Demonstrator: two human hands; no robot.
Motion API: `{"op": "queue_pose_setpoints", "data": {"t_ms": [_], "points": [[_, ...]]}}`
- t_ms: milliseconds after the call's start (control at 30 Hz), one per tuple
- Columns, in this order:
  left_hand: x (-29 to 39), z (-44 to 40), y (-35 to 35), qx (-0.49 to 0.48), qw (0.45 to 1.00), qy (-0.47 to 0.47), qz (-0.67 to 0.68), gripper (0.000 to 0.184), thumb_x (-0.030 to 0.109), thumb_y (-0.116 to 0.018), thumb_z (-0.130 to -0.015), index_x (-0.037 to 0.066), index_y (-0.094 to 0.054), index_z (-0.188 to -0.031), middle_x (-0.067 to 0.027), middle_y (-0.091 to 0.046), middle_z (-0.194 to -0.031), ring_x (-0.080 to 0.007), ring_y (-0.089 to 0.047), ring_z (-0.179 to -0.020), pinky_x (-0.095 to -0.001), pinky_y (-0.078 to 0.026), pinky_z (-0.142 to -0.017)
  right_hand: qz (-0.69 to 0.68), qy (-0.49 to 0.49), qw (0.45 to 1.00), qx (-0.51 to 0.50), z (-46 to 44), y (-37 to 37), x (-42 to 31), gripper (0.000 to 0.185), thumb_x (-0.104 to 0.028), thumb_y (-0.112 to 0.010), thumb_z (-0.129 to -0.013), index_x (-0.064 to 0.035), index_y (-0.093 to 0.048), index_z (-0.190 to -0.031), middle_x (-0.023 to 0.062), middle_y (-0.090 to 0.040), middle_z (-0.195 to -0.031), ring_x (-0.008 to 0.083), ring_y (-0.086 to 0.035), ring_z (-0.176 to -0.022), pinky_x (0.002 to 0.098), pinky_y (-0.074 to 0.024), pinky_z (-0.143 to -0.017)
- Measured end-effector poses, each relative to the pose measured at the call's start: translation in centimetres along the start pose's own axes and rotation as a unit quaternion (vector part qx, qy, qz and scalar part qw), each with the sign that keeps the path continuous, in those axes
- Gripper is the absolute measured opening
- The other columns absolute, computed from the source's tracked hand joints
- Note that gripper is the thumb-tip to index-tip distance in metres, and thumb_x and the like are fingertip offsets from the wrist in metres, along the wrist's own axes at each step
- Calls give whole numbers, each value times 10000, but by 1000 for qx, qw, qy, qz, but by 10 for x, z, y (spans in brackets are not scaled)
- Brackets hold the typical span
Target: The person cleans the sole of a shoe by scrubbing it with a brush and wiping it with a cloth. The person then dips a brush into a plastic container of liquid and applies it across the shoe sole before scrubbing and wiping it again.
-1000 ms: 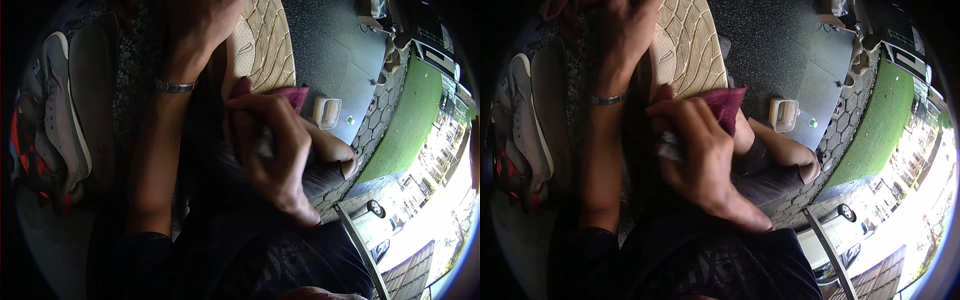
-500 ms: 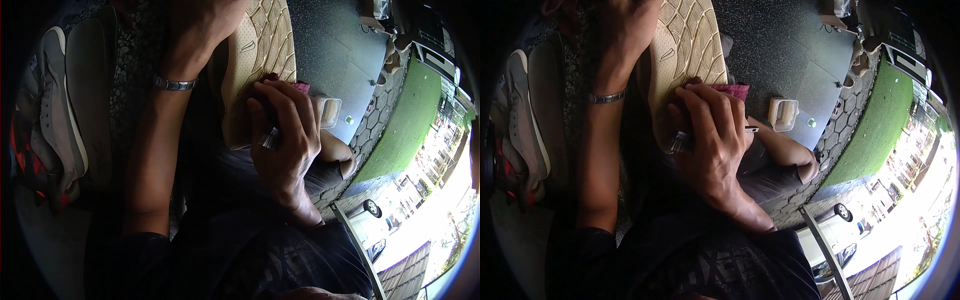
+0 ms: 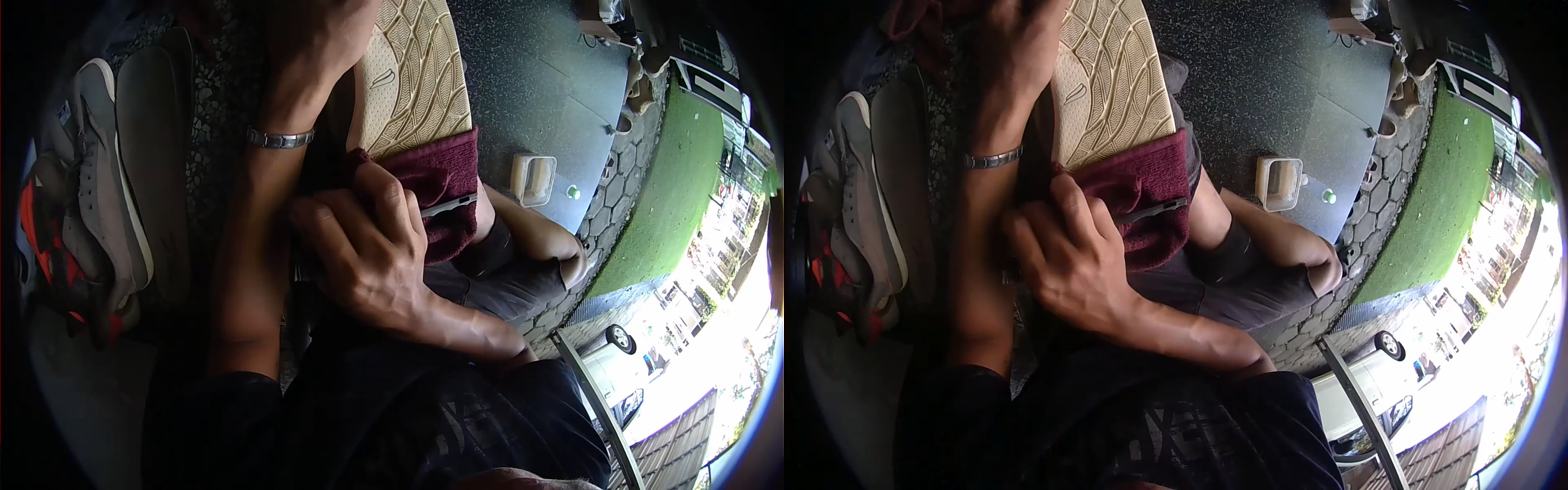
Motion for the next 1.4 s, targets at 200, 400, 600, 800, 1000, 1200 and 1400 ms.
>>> {"op": "queue_pose_setpoints", "data": {"t_ms": [200, 400, 600, 800, 1000, 1200, 1400], "points": [[9, 0, 3, 17, 996, -89, -2, 248, 189, -580, -1018, 1, -689, -1137, -62, -669, -929, -124, -589, -834, -289, -488, -778, -191, -31, 976, 101, -20, 88, 71, 140, 48, -654, -866, -11, -702, -984, 108, -723, -928, 215, -667, -843, 319, -521, -759], [1, -2, 2, -19, 998, -16, -52, 269, 212, -565, -1032, 9, -686, -1161, -71, -687, -985, -156, -614, -911, -307, -491, -845, -127, -162, 952, 225, -38, 175, 133, 157, -121, -647, -1022, 17, -698, -1074, 72, -732, -940, 100, -659, -844, 228, -499, -721], [4, -3, 1, -9, 997, -74, -33, 270, 218, -562, -1047, -1, -673, -1160, -50, -666, -980, -138, -592, -923, -291, -476, -850, -44, 1, 994, -100, 10, 71, 61, 747, -347, -913, -698, -171, -646, -1373, 83, -638, -1194, 247, -671, -922, 377, -599, -778], [-6, -4, 2, -37, 998, -34, -32, 281, 229, -576, -1040, 13, -687, -1180, -32, -682, -1027, -124, -603, -952, -279, -480, -877, -100, 35, 994, -10, 37, 70, 79, 270, -96, -781, -724, -84, -698, -981, 38, -650, -884, 219, -657, -762, 339, -540, -633], [-11, -6, -1, -40, 998, -46, -1, 290, 207, -577, -1026, 30, -726, -1201, -26, -721, -1095, -99, -615, -1030, -251, -456, -960, -58, -98, 975, 193, 3, 175, 155, 112, -39, -774, -887, -50, -730, -990, 63, -726, -905, 147, -663, -742, 288, -521, -657], [-8, -4, 0, -37, 998, -46, -8, 280, 198, -576, -1028, 39, -731, -1198, -46, -734, -1107, -120, -645, -1023, -262, -480, -937, -55, -215, 962, 161, -19, 202, 228, 497, -354, -732, -945, -104, -624, -1362, 70, -688, -1235, 98, -599, -841, 285, -495, -755], [-10, -6, -1, -64, 995, -63, 34, 301, 194, -561, -1032, 14, -706, -1226, -51, -716, -1152, -120, -628, -1067, -265, -459, -988, -374, -360, 851, 79, 49, 105, 234, 318, -76, -566, -997, -32, -658, -1298, 0, -662, -1064, 79, -559, -937, 225, -431, -858]]}}
Point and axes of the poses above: each hand's wrist, its own z-axis away from the middle knuckle, its own y-axis out of the back of the hand, x = y × z, the point moved 9 cm from there along -z, towards the middle knuckle
